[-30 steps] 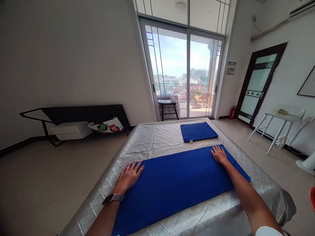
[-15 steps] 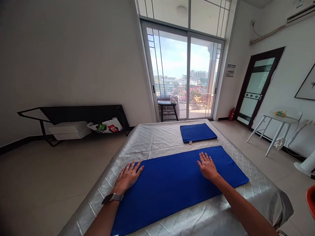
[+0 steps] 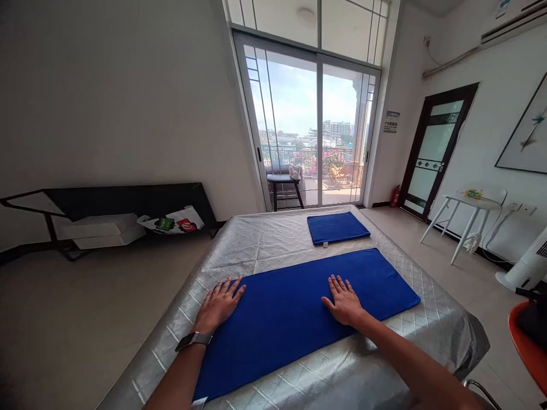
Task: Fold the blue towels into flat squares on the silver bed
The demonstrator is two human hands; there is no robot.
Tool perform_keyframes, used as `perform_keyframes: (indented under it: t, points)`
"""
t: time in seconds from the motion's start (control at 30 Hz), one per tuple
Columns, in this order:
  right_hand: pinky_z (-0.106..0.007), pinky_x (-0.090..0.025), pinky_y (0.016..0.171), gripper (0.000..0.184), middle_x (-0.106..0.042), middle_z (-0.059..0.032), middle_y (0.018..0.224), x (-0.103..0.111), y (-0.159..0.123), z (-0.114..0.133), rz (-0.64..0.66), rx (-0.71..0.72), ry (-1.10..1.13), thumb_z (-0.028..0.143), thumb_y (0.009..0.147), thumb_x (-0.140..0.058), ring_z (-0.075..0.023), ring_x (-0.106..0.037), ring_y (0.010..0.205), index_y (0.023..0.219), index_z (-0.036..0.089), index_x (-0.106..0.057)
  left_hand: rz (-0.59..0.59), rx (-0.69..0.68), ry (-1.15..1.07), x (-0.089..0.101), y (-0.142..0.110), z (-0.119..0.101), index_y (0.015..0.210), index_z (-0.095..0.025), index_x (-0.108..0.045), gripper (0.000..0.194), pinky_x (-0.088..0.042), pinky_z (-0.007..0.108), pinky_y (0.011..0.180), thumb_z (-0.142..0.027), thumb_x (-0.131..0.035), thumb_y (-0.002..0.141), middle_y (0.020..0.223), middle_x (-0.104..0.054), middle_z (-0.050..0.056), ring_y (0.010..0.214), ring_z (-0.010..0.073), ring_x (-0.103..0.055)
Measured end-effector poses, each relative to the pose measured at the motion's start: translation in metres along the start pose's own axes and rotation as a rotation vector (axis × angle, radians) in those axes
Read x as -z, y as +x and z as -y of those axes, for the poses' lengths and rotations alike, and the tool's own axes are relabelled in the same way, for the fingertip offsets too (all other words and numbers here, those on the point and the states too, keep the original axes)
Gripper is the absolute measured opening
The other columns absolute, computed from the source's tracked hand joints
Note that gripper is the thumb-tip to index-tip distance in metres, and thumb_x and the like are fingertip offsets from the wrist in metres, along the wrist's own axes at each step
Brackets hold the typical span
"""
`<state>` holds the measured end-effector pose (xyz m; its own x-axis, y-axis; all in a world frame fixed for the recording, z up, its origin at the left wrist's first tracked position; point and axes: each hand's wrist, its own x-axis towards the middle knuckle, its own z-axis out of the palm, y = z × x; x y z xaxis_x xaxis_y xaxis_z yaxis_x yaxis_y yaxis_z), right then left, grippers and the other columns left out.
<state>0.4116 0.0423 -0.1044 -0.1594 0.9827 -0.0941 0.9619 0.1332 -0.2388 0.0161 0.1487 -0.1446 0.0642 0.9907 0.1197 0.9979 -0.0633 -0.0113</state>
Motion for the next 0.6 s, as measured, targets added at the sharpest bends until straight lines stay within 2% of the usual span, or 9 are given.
perform_keyframes:
  t: [0.1, 0.23, 0.33, 0.4, 0.47, 0.53, 0.6]
  points:
    - [-0.041, -0.006, 0.126, 0.08, -0.017, -0.0062, 0.168, 0.013, -0.017, -0.066, -0.045, -0.165, -0.055, 0.064, 0.099, -0.011, -0.0213, -0.012, 0.155, 0.162, 0.014, -0.017, 0.02, 0.004, 0.006, 0.0, 0.001, 0.0, 0.155, -0.024, -0.037, 0.059, -0.026, 0.051, 0.12, -0.043, -0.03, 0.1, 0.164, -0.034, 0.011, 0.149, 0.0323, -0.032]
    - [-0.042, -0.009, 0.126, 0.076, -0.018, -0.0076, 0.168, 0.036, -0.045, -0.155, -0.095, -0.454, -0.113, 0.056, 0.1, -0.015, -0.0225, -0.013, 0.155, 0.161, 0.012, -0.019, 0.021, 0.032, 0.006, 0.004, 0.003, -0.005, 0.155, -0.023, -0.037, 0.059, -0.028, 0.051, 0.119, -0.041, -0.03, 0.099, 0.162, -0.036, 0.013, 0.149, 0.0332, -0.034]
    - [-0.043, -0.011, 0.126, 0.072, -0.02, -0.0082, 0.167, 0.05, -0.067, -0.197, -0.125, -0.625, -0.147, 0.05, 0.101, -0.016, -0.0227, -0.015, 0.155, 0.161, 0.012, -0.022, -0.022, 0.034, -0.004, 0.006, 0.002, -0.007, 0.153, -0.023, -0.041, 0.059, -0.031, 0.052, 0.117, -0.04, -0.028, 0.098, 0.159, -0.041, 0.013, 0.146, 0.0335, -0.038]
    - [-0.043, -0.011, 0.126, 0.07, -0.021, -0.008, 0.167, 0.056, -0.077, -0.208, -0.151, -0.664, -0.175, 0.047, 0.101, -0.016, -0.0226, -0.015, 0.154, 0.161, 0.011, -0.022, -0.049, 0.01, -0.013, 0.005, 0.002, -0.007, 0.151, -0.024, -0.045, 0.058, -0.032, 0.053, 0.116, -0.038, -0.028, 0.097, 0.159, -0.043, 0.013, 0.145, 0.0334, -0.039]
    - [-0.044, -0.012, 0.126, 0.069, -0.021, -0.0078, 0.167, 0.06, -0.081, -0.203, -0.188, -0.651, -0.198, 0.043, 0.101, -0.016, -0.0227, -0.015, 0.155, 0.16, 0.01, -0.022, -0.051, 0.001, -0.025, 0.003, 0.001, -0.005, 0.15, -0.024, -0.047, 0.059, -0.033, 0.052, 0.115, -0.037, -0.028, 0.096, 0.159, -0.043, 0.012, 0.145, 0.0329, -0.039]
    - [-0.046, -0.013, 0.125, 0.067, -0.022, -0.0081, 0.167, 0.061, -0.078, -0.189, -0.22, -0.591, -0.204, 0.04, 0.101, -0.016, -0.0231, -0.014, 0.155, 0.16, 0.009, -0.023, -0.045, 0.006, -0.032, 0.001, 0.001, -0.003, 0.15, -0.024, -0.046, 0.059, -0.033, 0.052, 0.115, -0.037, -0.028, 0.095, 0.159, -0.042, 0.011, 0.145, 0.0322, -0.039]
    - [-0.049, -0.015, 0.125, 0.066, -0.022, -0.0084, 0.166, 0.061, -0.069, -0.167, -0.234, -0.472, -0.19, 0.038, 0.101, -0.018, -0.024, -0.015, 0.155, 0.16, 0.01, -0.025, -0.049, 0.008, -0.028, -0.002, 0.001, -0.002, 0.15, -0.023, -0.046, 0.059, -0.031, 0.051, 0.117, -0.038, -0.027, 0.096, 0.16, -0.041, 0.011, 0.147, 0.0321, -0.036]
